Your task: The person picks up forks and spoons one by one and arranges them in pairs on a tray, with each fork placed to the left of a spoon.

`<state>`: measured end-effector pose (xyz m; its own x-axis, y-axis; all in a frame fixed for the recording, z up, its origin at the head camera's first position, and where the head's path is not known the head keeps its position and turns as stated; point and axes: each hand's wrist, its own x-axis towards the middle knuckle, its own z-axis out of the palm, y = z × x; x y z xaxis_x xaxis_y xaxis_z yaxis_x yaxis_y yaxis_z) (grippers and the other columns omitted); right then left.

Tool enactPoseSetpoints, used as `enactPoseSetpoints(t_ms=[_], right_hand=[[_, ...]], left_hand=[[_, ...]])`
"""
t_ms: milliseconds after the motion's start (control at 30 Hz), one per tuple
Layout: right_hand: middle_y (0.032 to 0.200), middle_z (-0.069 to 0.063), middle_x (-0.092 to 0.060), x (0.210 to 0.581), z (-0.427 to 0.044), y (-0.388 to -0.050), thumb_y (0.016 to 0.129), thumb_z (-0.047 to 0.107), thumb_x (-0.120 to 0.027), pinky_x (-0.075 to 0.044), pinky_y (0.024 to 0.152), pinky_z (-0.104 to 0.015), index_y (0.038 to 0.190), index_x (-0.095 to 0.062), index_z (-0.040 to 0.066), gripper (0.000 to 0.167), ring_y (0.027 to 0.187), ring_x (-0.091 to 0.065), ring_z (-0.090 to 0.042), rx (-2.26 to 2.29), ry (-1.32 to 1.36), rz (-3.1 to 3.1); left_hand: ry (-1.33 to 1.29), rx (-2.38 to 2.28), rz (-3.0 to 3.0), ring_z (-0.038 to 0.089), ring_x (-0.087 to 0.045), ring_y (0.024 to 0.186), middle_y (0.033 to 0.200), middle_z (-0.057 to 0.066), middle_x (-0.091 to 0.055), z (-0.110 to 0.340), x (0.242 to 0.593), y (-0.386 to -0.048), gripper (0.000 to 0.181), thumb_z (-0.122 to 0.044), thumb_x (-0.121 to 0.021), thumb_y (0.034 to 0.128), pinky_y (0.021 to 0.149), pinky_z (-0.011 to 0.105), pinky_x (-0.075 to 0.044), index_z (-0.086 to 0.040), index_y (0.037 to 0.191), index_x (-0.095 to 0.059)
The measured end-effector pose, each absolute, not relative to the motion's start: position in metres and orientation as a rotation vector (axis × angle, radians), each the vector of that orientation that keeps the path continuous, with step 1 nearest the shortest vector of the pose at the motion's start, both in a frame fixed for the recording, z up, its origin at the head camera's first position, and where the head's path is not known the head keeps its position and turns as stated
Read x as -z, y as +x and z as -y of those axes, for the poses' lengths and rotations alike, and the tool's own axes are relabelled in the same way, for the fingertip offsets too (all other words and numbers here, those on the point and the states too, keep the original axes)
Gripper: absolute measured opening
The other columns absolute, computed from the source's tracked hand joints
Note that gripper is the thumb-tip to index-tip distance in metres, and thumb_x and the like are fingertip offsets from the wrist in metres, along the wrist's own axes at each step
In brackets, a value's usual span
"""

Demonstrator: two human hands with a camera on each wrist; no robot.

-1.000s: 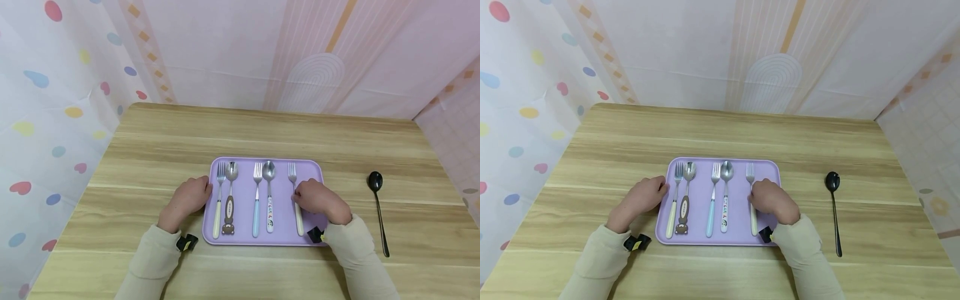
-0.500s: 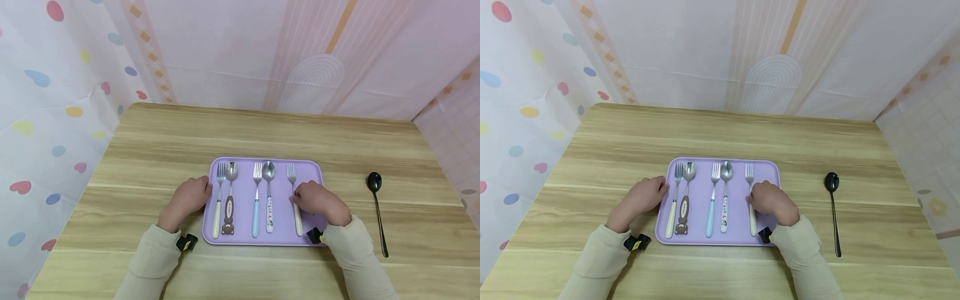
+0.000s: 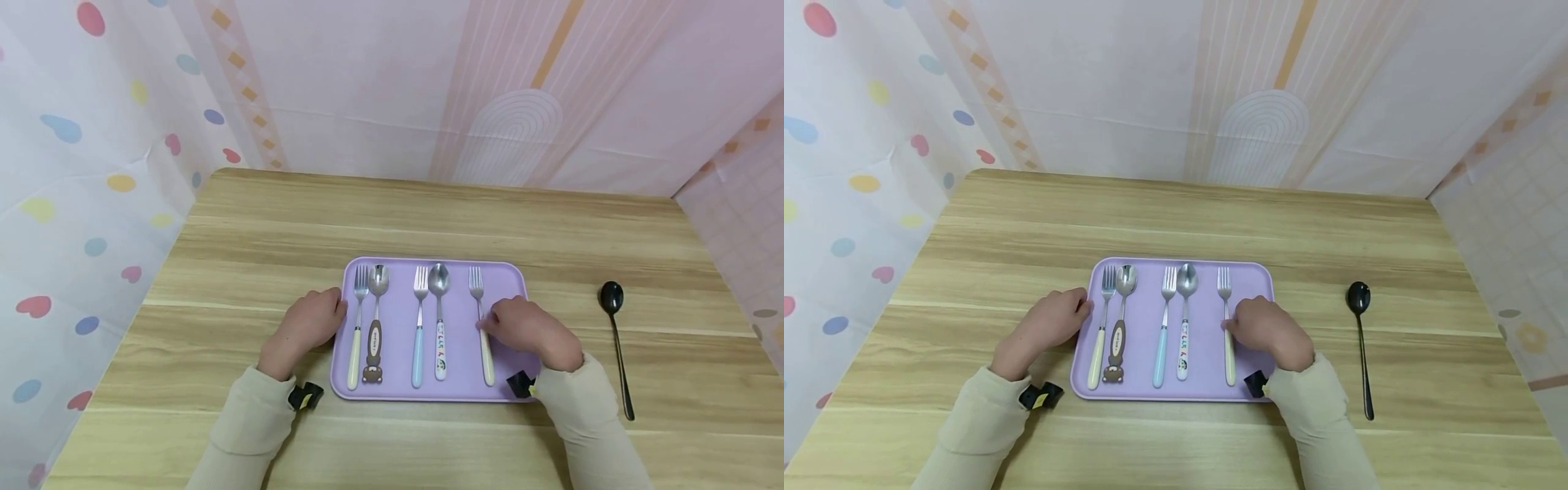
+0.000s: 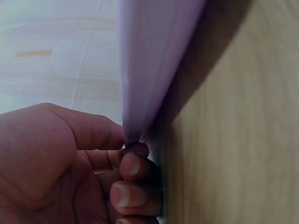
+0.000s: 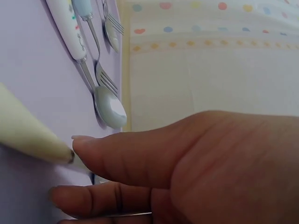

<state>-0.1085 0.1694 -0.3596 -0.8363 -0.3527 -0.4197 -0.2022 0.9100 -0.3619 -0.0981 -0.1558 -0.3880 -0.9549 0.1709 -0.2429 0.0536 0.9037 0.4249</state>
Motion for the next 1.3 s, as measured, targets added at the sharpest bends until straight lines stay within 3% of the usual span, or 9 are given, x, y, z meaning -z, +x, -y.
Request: enactPoseSetpoints(t_ms=[267,933,1300], right_hand=[[0.061,-0.002,-0.040,0.355,-0.185,-0.107,0.096,0.024,-0.054,-0.035,0.054,-0.030,0.066,-0.045,0.010,0.034,0.057,-0.042,-0.017,0.424,-0.375,-2.628],[0.060,-0.001,-0.041,0.357,-0.246,-0.103,0.097,0.020,-0.052,-0.033,0.054,-0.030,0.068,-0.047,0.009,0.032,0.055,-0.041,-0.017,0.442,-0.300,-2.686],[0.062,-0.002,-0.052,0.351,-0.290,-0.098,0.100,0.022,-0.047,-0.037,0.053,-0.032,0.074,-0.049,0.005,0.031,0.054,-0.048,-0.016,0.553,-0.204,-2.626]], left_hand=[[0.171,-0.610,-2.795,0.024,-0.053,0.061,0.065,0.007,-0.051,0.156,0.387,-0.097,0.023,-0.016,-0.044,0.0985,0.057,0.040,-0.044,-0.001,0.088,-0.057],[0.184,-0.595,-2.835,0.026,-0.053,0.061,0.065,0.008,-0.052,0.159,0.393,-0.094,0.022,-0.015,-0.045,0.0973,0.056,0.043,-0.043,-0.003,0.083,-0.056],[0.179,-0.603,-2.819,0.024,-0.052,0.060,0.064,0.006,-0.051,0.158,0.395,-0.095,0.023,-0.016,-0.044,0.0979,0.056,0.040,-0.043,-0.002,0.086,-0.057]])
